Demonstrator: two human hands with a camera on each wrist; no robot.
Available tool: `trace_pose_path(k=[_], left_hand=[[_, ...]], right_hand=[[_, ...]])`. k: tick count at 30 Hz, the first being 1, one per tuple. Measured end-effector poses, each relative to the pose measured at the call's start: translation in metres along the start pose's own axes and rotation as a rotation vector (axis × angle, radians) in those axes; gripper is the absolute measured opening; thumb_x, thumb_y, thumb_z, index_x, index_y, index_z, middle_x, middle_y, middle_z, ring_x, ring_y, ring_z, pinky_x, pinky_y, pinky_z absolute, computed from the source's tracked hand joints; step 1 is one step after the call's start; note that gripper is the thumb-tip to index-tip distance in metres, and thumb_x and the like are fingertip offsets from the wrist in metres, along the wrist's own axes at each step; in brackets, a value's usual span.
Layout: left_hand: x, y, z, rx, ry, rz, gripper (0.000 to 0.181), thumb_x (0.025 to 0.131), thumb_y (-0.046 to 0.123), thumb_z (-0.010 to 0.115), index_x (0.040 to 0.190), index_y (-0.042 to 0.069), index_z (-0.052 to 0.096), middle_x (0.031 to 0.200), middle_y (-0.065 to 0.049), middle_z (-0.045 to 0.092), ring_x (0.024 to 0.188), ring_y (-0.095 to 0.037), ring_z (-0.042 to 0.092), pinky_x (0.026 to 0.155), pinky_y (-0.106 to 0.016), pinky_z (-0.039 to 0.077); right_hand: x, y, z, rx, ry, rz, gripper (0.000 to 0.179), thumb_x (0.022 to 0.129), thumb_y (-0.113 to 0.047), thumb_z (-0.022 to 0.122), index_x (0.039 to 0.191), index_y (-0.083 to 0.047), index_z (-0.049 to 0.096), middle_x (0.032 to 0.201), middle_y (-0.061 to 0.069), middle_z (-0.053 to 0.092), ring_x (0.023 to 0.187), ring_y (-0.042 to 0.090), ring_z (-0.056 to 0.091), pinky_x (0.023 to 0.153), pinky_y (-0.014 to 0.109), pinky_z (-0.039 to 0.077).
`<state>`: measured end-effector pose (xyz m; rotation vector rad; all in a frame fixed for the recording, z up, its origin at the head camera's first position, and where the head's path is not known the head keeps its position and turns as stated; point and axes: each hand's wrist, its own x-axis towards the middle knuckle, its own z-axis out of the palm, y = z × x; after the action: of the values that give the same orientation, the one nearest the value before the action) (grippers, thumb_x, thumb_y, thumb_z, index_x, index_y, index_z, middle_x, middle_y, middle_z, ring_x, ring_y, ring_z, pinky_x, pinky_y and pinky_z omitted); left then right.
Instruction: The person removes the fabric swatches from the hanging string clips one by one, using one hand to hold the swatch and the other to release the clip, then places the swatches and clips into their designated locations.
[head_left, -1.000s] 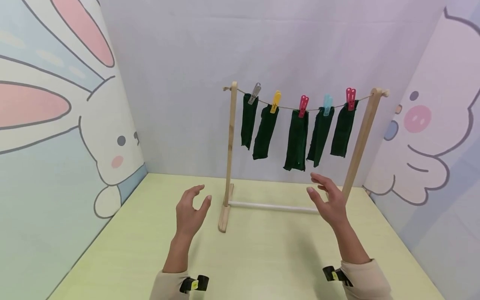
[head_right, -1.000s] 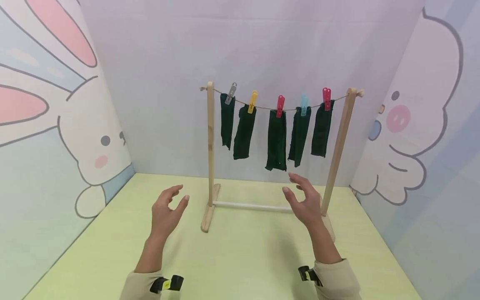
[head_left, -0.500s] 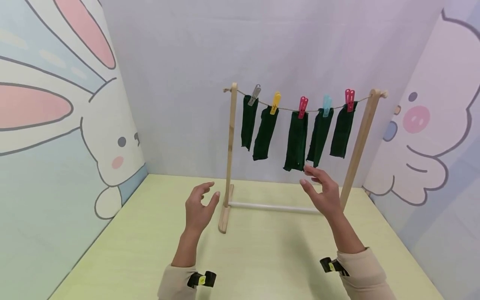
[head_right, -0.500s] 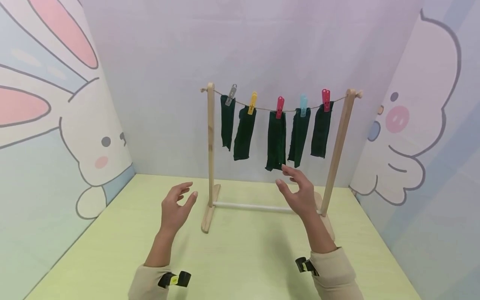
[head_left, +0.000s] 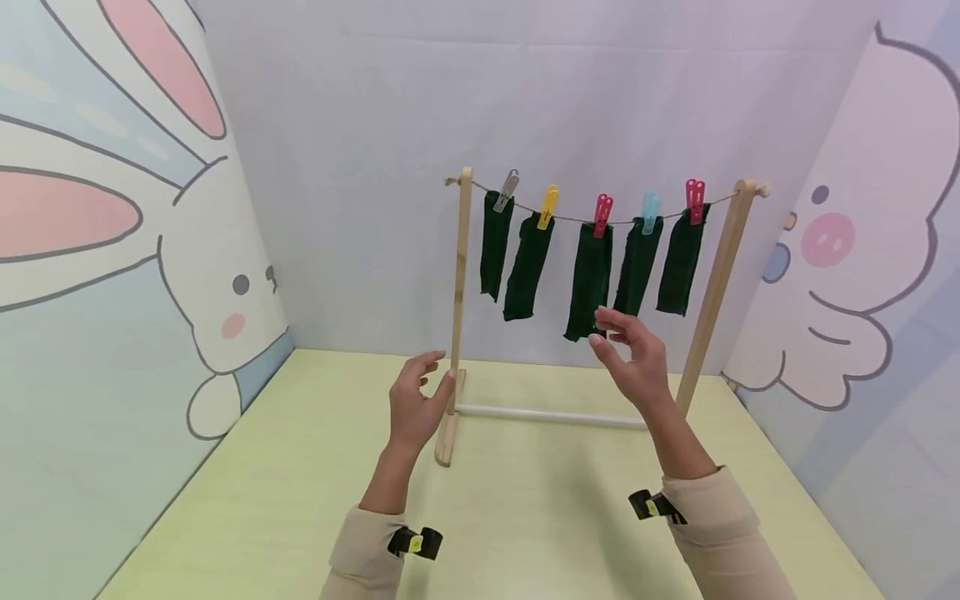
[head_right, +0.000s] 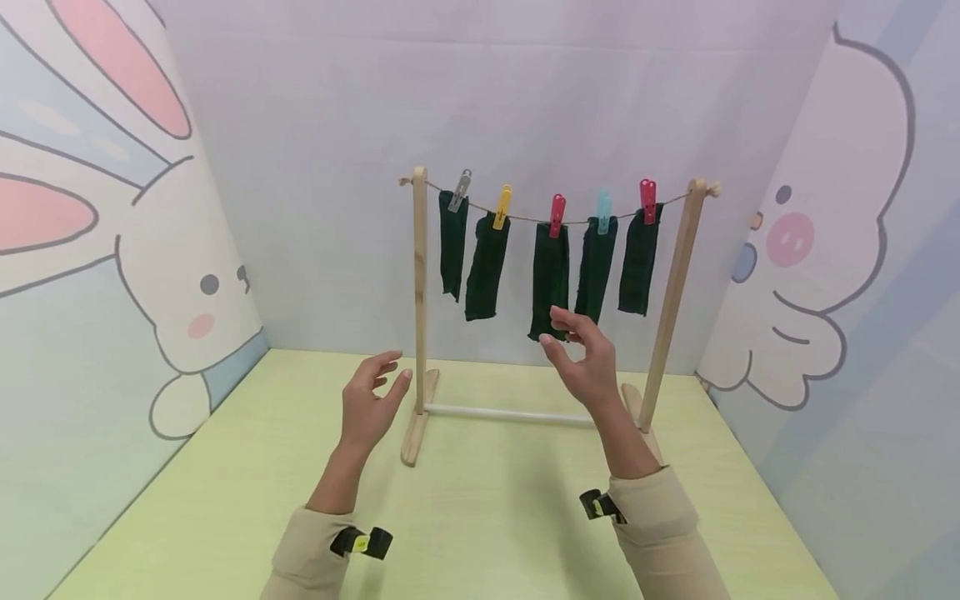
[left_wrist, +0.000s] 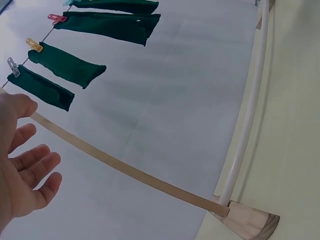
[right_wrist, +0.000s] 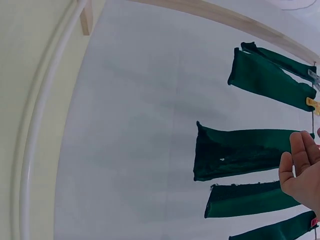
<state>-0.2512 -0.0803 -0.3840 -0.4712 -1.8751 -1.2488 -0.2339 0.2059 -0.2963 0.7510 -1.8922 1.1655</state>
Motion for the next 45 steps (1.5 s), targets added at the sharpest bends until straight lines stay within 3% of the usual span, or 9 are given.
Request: trace_pose_path(k=[5,14,24,33,38,45], left_hand=[[0.006,0.0,0.005,-0.028,0.008,-0.031,0.028,0.08,0.005,0.07,0.108,0.0,0.064,0.104,-0.012,0.062,0.091,-0.031,0.063,0.068,-0.044,0.049],[0.017,0.002,0.013,-0.093,0.016,-0.145,0.03,0.083,0.009,0.068,0.111,0.001,0.063,0.109,-0.012,0.06,0.094,-0.031,0.062,0.072,-0.046,0.049],[0.035,0.007,0.025,-0.153,-0.086,-0.211,0.038,0.084,0.014,0.068,0.117,-0.002,0.059,0.114,-0.018,0.058,0.1,-0.037,0.058,0.078,-0.05,0.046],[0.05,0.009,0.036,-0.18,-0.147,-0.28,0.04,0.087,0.018,0.065,0.123,0.006,0.056,0.119,-0.01,0.058,0.105,-0.029,0.057,0.084,-0.044,0.045],[0.054,0.012,0.043,-0.222,-0.198,-0.325,0.046,0.089,0.023,0.063,0.13,0.007,0.05,0.125,-0.009,0.054,0.11,-0.029,0.054,0.089,-0.044,0.043],[0.061,0.014,0.053,-0.221,-0.207,-0.347,0.051,0.09,0.024,0.062,0.135,0.008,0.044,0.13,-0.01,0.05,0.112,-0.027,0.053,0.092,-0.045,0.041]], right_hand=[[0.007,0.0,0.003,0.037,0.004,0.009,0.033,0.079,0.018,0.06,0.112,0.017,0.054,0.109,0.031,0.058,0.095,0.044,0.054,0.084,0.026,0.046],[0.017,-0.004,0.01,0.071,-0.005,0.035,0.034,0.081,0.013,0.061,0.114,0.018,0.053,0.112,0.03,0.057,0.098,0.042,0.056,0.084,0.042,0.047],[0.035,-0.003,0.016,0.096,0.002,0.039,0.036,0.083,0.009,0.062,0.117,0.016,0.053,0.112,0.03,0.058,0.098,0.043,0.056,0.083,0.045,0.048],[0.056,-0.015,0.019,0.053,-0.011,0.015,0.036,0.083,0.007,0.062,0.117,0.013,0.054,0.113,0.025,0.059,0.099,0.037,0.057,0.081,0.055,0.045],[0.068,-0.023,0.019,0.037,-0.026,-0.014,0.036,0.083,0.007,0.061,0.118,0.013,0.053,0.115,0.024,0.059,0.1,0.035,0.057,0.083,0.047,0.047],[0.082,-0.031,0.021,0.031,-0.057,-0.057,0.038,0.082,0.008,0.062,0.118,0.014,0.052,0.115,0.026,0.058,0.1,0.037,0.056,0.081,0.057,0.044]])
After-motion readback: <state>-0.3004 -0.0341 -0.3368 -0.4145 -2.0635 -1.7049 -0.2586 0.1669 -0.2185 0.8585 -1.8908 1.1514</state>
